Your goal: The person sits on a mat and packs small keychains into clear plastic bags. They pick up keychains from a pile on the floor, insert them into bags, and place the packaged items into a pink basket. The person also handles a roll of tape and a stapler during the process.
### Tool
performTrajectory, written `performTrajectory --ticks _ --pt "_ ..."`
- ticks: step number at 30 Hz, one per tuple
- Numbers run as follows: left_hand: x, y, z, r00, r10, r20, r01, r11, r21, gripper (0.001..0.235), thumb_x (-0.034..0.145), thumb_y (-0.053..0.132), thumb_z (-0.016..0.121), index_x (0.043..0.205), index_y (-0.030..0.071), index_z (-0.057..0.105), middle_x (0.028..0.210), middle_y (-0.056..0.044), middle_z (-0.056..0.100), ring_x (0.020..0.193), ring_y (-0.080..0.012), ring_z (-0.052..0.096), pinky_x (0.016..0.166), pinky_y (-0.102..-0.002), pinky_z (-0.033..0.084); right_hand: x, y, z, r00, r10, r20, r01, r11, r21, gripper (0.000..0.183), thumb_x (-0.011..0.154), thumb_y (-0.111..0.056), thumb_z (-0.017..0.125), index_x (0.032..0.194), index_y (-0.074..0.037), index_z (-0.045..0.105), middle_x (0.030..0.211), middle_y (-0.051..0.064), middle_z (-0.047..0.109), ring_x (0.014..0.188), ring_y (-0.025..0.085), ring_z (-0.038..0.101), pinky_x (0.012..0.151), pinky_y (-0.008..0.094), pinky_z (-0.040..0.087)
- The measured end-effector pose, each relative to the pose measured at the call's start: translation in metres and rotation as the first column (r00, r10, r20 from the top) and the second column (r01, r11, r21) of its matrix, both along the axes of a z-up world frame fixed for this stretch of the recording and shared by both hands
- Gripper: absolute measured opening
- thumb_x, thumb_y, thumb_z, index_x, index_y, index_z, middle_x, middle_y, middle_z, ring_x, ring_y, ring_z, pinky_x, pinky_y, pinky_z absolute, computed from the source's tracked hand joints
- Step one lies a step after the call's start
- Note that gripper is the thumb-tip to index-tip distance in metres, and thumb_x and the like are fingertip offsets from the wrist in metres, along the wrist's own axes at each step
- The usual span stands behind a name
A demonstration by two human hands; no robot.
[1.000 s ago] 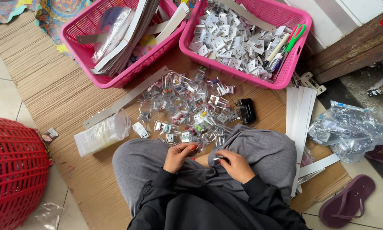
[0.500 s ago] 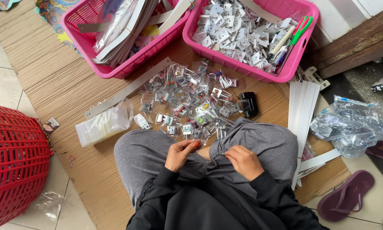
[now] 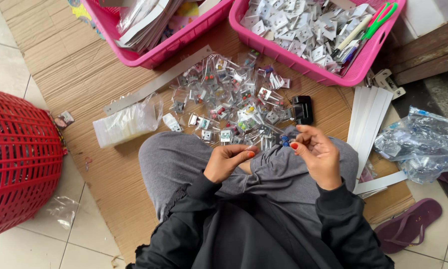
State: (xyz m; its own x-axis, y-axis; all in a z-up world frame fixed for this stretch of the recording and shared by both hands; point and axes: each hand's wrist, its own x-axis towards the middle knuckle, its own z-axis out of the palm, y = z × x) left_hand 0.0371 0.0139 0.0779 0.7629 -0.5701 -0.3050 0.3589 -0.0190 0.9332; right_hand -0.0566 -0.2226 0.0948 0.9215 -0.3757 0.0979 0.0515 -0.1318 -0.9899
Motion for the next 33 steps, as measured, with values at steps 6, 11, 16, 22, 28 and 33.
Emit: performTrajectory --ticks 6,11,16,22,28,33 --pt "0.000 0.003 0.009 0.999 -0.042 0.035 0.042 0.999 -0.008 0.023 0.088 0.022 0.082 0.108 0.009 0.081 0.086 -0.007 0.080 0.090 -0.0072 0.063 0.084 -0.027 0.056 0.008 0.008 0.016 0.995 0.095 0.003 -0.095 0.993 -0.070 0.022 0.088 0.005 0.077 0.109 0.009 0.070 0.091 0.018 0.069 0.079 0.018 0.070 0.067 0.031 0.061" --pt "-0.001 0.006 0.010 0.995 -0.091 0.047 0.091 0.996 -0.002 0.024 0.089 0.024 0.082 0.109 0.011 0.081 0.088 -0.007 0.081 0.092 -0.0077 0.064 0.084 -0.027 0.054 0.017 0.024 0.042 0.990 0.139 -0.029 -0.142 0.972 -0.186 0.019 0.087 0.001 0.080 0.105 0.004 0.075 0.085 0.011 0.067 0.075 0.013 0.064 0.065 0.027 0.057" --pt "-0.003 0.006 -0.016 0.990 -0.119 0.068 0.118 0.993 0.020 0.023 0.090 0.024 0.082 0.110 0.012 0.081 0.089 -0.008 0.081 0.091 -0.0072 0.065 0.083 -0.027 0.055 0.021 0.026 0.051 0.975 0.211 -0.065 -0.221 0.938 -0.267 0.017 0.086 0.000 0.081 0.102 0.000 0.078 0.082 0.009 0.069 0.071 0.014 0.063 0.063 0.028 0.055" --pt "-0.001 0.012 -0.014 0.968 -0.223 0.119 0.220 0.975 0.032 0.023 0.090 0.026 0.081 0.110 0.015 0.081 0.090 -0.007 0.081 0.095 -0.0104 0.070 0.085 -0.029 0.056 0.022 0.022 0.045 0.960 0.252 -0.123 -0.277 0.923 -0.269 0.016 0.087 0.000 0.079 0.103 -0.001 0.077 0.081 0.008 0.069 0.070 0.014 0.063 0.060 0.027 0.052" --pt "0.002 0.013 -0.017 0.968 -0.225 0.107 0.227 0.974 0.000 0.023 0.090 0.025 0.081 0.110 0.015 0.081 0.090 -0.008 0.081 0.095 -0.0099 0.067 0.086 -0.030 0.055 0.023 0.023 0.040 0.948 0.272 -0.163 -0.300 0.935 -0.189 0.014 0.089 0.000 0.077 0.103 0.000 0.076 0.080 0.007 0.068 0.071 0.011 0.060 0.061 0.026 0.050" --pt "0.004 0.013 -0.027 0.961 -0.249 0.119 0.245 0.968 0.047 0.024 0.091 0.027 0.080 0.112 0.014 0.081 0.090 -0.008 0.081 0.093 -0.0104 0.069 0.085 -0.030 0.055 0.021 0.034 0.042 0.939 0.323 -0.119 -0.344 0.870 -0.353 0.020 0.085 0.001 0.078 0.104 -0.006 0.078 0.080 0.005 0.068 0.068 0.015 0.064 0.056 0.026 0.049"
